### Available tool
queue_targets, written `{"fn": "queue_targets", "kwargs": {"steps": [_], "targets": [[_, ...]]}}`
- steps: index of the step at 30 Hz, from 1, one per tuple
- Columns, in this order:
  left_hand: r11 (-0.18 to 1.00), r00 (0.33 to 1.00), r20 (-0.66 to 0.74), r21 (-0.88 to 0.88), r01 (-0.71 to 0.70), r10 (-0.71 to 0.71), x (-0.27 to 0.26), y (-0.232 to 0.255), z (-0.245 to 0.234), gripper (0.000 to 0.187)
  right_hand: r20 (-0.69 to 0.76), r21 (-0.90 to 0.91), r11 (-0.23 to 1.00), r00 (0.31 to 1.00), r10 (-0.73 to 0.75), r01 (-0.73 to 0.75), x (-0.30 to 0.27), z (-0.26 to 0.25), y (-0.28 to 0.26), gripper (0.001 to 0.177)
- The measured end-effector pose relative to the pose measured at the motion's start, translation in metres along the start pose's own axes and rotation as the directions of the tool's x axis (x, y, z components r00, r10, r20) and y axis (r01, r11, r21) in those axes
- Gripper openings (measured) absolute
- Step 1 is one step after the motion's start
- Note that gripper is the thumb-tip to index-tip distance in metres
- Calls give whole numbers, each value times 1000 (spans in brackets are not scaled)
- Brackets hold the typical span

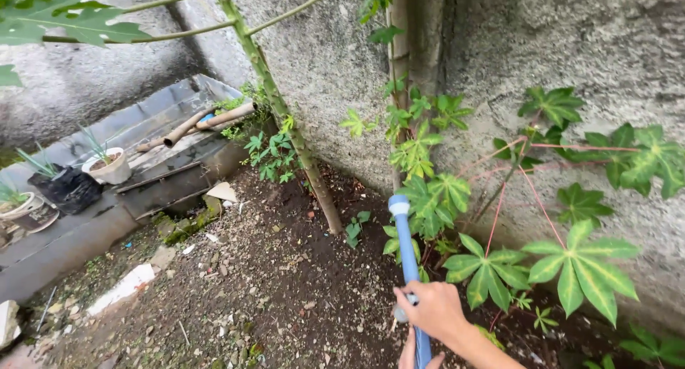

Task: Watering various potted and ground plants in a backyard garden using a hose with a spray nozzle.

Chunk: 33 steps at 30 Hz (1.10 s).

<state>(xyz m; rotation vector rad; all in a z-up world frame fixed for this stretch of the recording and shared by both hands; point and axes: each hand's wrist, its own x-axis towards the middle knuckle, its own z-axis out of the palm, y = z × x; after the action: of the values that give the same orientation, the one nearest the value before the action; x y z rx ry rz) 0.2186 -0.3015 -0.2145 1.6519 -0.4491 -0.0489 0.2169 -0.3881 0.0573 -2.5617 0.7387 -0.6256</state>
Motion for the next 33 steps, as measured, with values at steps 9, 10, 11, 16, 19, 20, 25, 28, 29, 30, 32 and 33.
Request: {"fn": "queue_targets", "kwargs": {"steps": [9, 10, 11, 16, 19, 20, 25, 28, 29, 30, 32, 33], "targets": [[618, 647, 254, 194, -762, 719, 93, 327, -74, 42, -523, 68, 929, 806, -278, 364, 89, -121, -32, 20], [613, 644, 255, 199, -765, 721, 101, 335, -73, 42, -527, 72, 927, 803, -278, 368, 95, -137, -41, 20], [561, 597, 273, 203, -803, 755, 110, 343, -73, 39, -562, 108, 893, 767, -308, 437, 101, -152, -50, 19], [376, 432, 240, 245, -894, 870, 138, 421, -86, 25, -674, 111, 815, 646, -359, 569, 117, -230, -99, 17], [302, 368, 243, 268, -915, 898, 143, 474, -99, 33, -731, 147, 829, 624, -276, 539, 121, -270, -125, 28], [287, 351, 231, 268, -920, 908, 143, 484, -102, 35, -745, 129, 838, 610, -270, 530, 121, -278, -128, 27], [242, 296, 235, 230, -942, 926, 140, 520, -108, 37, -782, 178, 823, 585, -215, 540, 118, -307, -141, 30], [186, 247, 232, 257, -948, 941, 137, 529, -110, 35, -837, 98, 804, 486, -253, 587, 117, -314, -137, 36], [151, 223, 242, 284, -947, 944, 136, 533, -111, 29, -863, 73, 774, 429, -266, 629, 118, -315, -134, 34], [114, 198, 252, 312, -943, 947, 136, 536, -112, 25, -887, 45, 741, 368, -278, 669, 118, -316, -131, 33], [88, 179, 256, 330, -940, 950, 134, 543, -113, 20, -911, 43, 740, 330, -247, 671, 118, -318, -127, 30], [62, 160, 260, 349, -935, 952, 134, 546, -113, 16, -932, 39, 737, 290, -216, 675, 118, -319, -125, 28]]}}
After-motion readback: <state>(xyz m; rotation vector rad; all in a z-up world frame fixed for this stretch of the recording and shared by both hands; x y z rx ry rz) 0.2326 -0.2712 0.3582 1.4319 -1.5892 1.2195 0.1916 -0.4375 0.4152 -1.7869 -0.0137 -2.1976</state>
